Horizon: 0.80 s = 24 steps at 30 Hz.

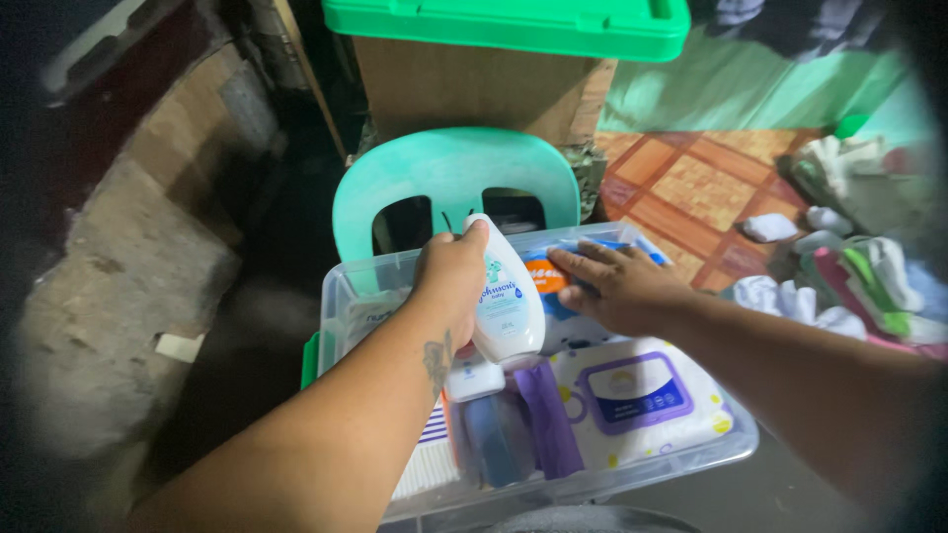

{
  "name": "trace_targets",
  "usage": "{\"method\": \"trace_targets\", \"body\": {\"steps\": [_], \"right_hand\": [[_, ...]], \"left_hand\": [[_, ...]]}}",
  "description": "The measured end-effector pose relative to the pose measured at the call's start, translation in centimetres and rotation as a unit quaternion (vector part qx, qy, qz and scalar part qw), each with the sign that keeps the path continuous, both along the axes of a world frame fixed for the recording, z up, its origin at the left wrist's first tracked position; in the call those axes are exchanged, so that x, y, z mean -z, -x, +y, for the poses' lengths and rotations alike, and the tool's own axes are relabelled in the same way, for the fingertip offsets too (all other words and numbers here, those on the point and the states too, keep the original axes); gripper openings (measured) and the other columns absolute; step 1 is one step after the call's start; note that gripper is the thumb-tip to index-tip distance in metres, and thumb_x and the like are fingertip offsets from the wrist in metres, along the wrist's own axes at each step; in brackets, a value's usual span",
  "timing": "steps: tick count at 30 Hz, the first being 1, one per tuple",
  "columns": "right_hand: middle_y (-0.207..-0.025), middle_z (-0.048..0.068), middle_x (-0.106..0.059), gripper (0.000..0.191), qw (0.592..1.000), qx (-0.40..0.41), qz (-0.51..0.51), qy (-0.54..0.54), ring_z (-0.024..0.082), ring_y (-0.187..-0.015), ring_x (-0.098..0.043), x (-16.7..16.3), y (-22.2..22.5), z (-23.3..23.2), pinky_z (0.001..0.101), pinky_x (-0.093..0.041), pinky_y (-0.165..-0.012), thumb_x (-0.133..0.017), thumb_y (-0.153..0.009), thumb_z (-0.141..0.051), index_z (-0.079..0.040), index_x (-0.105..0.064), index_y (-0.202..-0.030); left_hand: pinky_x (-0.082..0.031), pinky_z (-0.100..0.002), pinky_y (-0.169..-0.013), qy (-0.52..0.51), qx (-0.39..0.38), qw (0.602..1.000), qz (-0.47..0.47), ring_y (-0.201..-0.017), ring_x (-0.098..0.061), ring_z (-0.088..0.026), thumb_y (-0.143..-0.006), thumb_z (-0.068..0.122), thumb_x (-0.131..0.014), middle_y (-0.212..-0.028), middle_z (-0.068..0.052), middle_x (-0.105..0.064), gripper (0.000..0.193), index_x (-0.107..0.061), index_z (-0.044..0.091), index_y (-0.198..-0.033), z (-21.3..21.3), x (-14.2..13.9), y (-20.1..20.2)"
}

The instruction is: The person arranges baby bottles, diapers, wipes, a powder bottle and other baby care items inside a clear plastic storage box, then presses the green lid closed. They then lift the lid off, move the box aside, and transfer the items into a second clear container on the table.

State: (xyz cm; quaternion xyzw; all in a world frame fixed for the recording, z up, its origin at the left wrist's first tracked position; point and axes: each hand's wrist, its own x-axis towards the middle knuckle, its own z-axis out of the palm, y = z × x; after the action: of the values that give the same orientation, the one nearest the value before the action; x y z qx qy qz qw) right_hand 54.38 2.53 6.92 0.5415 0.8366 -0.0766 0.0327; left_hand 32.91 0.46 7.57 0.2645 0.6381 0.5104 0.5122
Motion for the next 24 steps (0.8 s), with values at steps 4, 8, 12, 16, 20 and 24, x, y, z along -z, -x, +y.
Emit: {"method": "trace_targets", "body": {"steps": [4, 8, 12, 16, 20, 24], "right_hand": [[-0.165, -0.006, -0.032, 0.058, 0.994, 0.049, -0.082, 0.054, 0.026, -0.152, -0.030, 0.7, 1.2, 1.3, 0.0595, -0.021, -0.122, -0.035, -0.098, -0.063, -0.048, -0.035, -0.154], [-0.157, 0.000, -0.047, 0.054, 0.997, -0.006, -0.034, 0.070, 0.028, -0.148, -0.039, 1.8, 0.4, 3.1, 0.0507, -0.027, -0.123, -0.035, -0.101, -0.059, -0.044, -0.046, -0.151], [-0.146, 0.006, -0.057, 0.052, 0.988, -0.038, 0.092, 0.115, 0.030, -0.140, -0.049, 3.5, -1.2, 4.8, 0.0428, -0.035, -0.119, -0.041, -0.100, -0.055, -0.037, -0.055, -0.146], [-0.136, 0.008, -0.057, 0.049, 0.978, -0.043, 0.163, 0.123, 0.029, -0.135, -0.048, 5.1, -1.7, 5.0, 0.0440, -0.036, -0.114, -0.044, -0.100, -0.049, -0.032, -0.057, -0.144], [-0.135, 0.006, -0.058, 0.046, 0.980, -0.041, 0.172, 0.094, 0.027, -0.136, -0.046, 6.0, -1.8, 4.6, 0.0453, -0.030, -0.115, -0.046, -0.099, -0.046, -0.031, -0.058, -0.141], [-0.137, 0.005, -0.060, 0.044, 0.982, -0.063, 0.174, 0.037, 0.027, -0.138, -0.047, 6.8, -1.8, 4.5, 0.0466, -0.029, -0.115, -0.051, -0.099, -0.044, -0.028, -0.055, -0.140]], "left_hand": [[-0.052, -0.044, -0.067, -0.022, 0.040, 0.995, 0.093, -0.077, -0.065, -0.026, -0.093, 0.042, -0.066, -0.093, -0.015, -0.072, 0.045, -0.070, -0.001, -0.107, 0.2, 0.7, -0.1], [-0.053, -0.046, -0.080, 0.028, 0.073, 0.954, 0.291, -0.095, -0.066, -0.033, -0.094, 0.047, -0.064, -0.112, -0.016, -0.072, 0.044, -0.066, 0.011, -0.118, 1.1, 0.0, -1.5], [-0.041, -0.048, -0.100, 0.076, 0.102, 0.891, 0.436, -0.123, -0.053, -0.035, -0.090, 0.051, -0.062, -0.128, -0.007, -0.066, 0.051, -0.053, 0.036, -0.138, 0.9, -0.9, -2.5], [-0.031, -0.046, -0.110, 0.018, 0.144, 0.839, 0.524, -0.135, -0.046, -0.028, -0.096, 0.049, -0.058, -0.131, -0.004, -0.066, 0.043, -0.061, 0.031, -0.135, -1.1, -0.8, -2.3], [-0.033, -0.045, -0.109, -0.029, 0.146, 0.786, 0.600, -0.136, -0.044, -0.026, -0.097, 0.049, -0.060, -0.138, -0.003, -0.059, 0.049, -0.059, 0.027, -0.141, -2.3, 0.1, -1.3], [-0.026, -0.051, -0.113, -0.182, 0.148, 0.746, 0.623, -0.140, -0.040, -0.028, -0.089, 0.046, -0.064, -0.149, -0.008, -0.050, 0.065, -0.052, 0.015, -0.144, -2.7, 1.4, -1.3]]}}
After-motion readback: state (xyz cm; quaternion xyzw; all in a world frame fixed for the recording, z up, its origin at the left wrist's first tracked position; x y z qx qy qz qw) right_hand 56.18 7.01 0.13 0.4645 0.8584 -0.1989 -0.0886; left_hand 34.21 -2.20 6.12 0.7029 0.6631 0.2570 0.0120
